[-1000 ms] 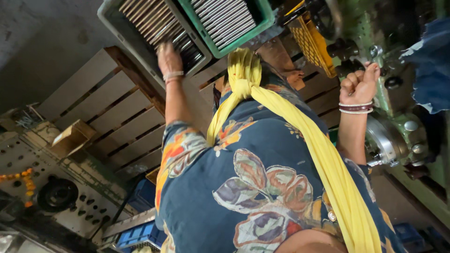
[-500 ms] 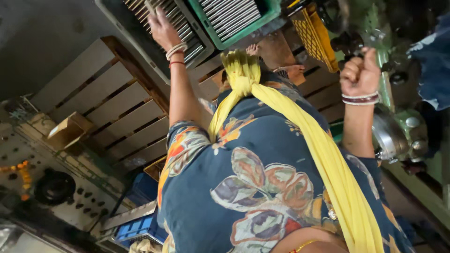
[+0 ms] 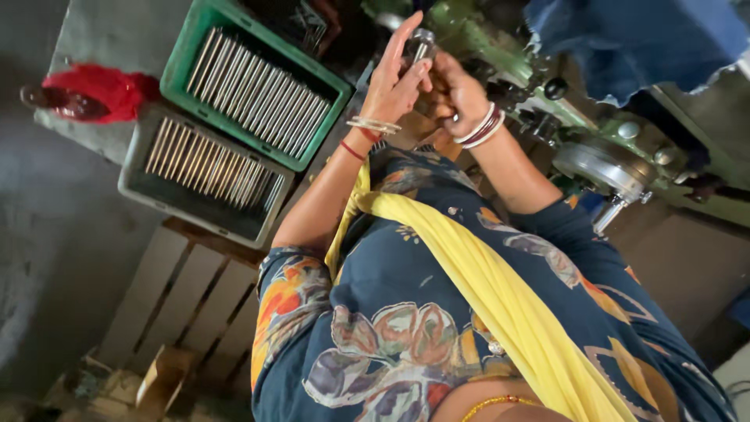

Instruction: The person repeatedly picks up metal rods from a green tray, inserts them into a machine, operates a lever to process them, and places the finished rods into a second tray. The cycle repeats continuously throughout the clip.

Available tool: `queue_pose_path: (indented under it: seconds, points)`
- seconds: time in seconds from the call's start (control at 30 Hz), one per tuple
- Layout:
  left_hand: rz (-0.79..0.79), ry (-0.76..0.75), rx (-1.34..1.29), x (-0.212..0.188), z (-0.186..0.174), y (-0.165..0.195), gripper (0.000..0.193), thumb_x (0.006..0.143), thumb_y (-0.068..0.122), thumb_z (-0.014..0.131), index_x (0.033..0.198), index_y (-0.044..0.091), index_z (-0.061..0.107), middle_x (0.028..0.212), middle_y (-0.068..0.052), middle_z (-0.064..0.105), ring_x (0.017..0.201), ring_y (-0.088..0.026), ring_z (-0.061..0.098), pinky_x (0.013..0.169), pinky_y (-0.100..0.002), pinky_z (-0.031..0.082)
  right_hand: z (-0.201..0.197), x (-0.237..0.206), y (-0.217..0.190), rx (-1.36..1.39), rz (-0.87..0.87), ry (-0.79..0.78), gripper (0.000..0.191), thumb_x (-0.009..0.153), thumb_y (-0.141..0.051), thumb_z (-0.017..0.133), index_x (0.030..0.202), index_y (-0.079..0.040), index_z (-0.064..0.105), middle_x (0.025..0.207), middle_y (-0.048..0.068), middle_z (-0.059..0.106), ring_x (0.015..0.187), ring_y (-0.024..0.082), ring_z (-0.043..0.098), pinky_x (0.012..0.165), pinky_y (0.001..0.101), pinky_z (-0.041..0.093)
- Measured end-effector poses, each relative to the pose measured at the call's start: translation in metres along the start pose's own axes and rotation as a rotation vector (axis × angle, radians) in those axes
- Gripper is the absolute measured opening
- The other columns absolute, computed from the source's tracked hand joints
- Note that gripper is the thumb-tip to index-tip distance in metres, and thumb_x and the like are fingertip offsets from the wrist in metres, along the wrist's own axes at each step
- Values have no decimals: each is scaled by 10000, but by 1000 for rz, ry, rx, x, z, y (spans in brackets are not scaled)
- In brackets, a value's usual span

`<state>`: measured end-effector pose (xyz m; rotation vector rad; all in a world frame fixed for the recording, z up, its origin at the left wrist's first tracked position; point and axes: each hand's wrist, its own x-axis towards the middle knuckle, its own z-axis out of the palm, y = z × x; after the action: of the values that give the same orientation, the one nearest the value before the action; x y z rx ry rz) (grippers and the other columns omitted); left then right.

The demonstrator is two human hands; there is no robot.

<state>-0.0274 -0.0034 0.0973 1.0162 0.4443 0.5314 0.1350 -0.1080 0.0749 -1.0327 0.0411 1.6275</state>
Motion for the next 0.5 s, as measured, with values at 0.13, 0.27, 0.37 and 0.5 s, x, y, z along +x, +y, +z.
queue_pose_path:
  seconds: [0.13, 0.27, 0.37, 0.5]
  points:
    - [-170, 1, -125, 8, 0, 15, 475, 1077, 79, 587, 1506, 200, 423, 807, -29, 603, 535, -46, 405, 465, -218, 317, 1, 2, 6, 143, -56, -212, 226, 1161, -290, 544, 1014, -125, 589, 759, -52, 527, 523, 44, 371, 402, 191, 277]
    - [-230, 16, -232, 19, 6, 11, 358, 1039, 92, 581, 1365, 178, 463, 778, -27, 605, 491, -47, 421, 419, -211, 314, 0, 7, 3, -483, -690, 328, 205, 1165, -265, 529, 1014, -132, 571, 797, -35, 498, 594, 73, 379, 487, 230, 300]
    - [-111, 25, -238, 27, 19, 6, 267, 1070, 132, 609, 1322, 138, 519, 821, -21, 590, 544, -60, 445, 453, -223, 332, 13, 1, -7, -354, -648, 395, 213, 1150, -285, 504, 983, -159, 544, 765, -44, 459, 562, 66, 351, 463, 227, 267]
    - [575, 188, 813, 33, 24, 10, 279, 1083, 299, 661, 1313, 171, 571, 936, -39, 635, 737, -195, 606, 609, -307, 482, 35, -23, -18, -160, -434, 287, 225, 1130, -312, 470, 942, -194, 508, 723, -55, 407, 520, 57, 314, 430, 225, 223]
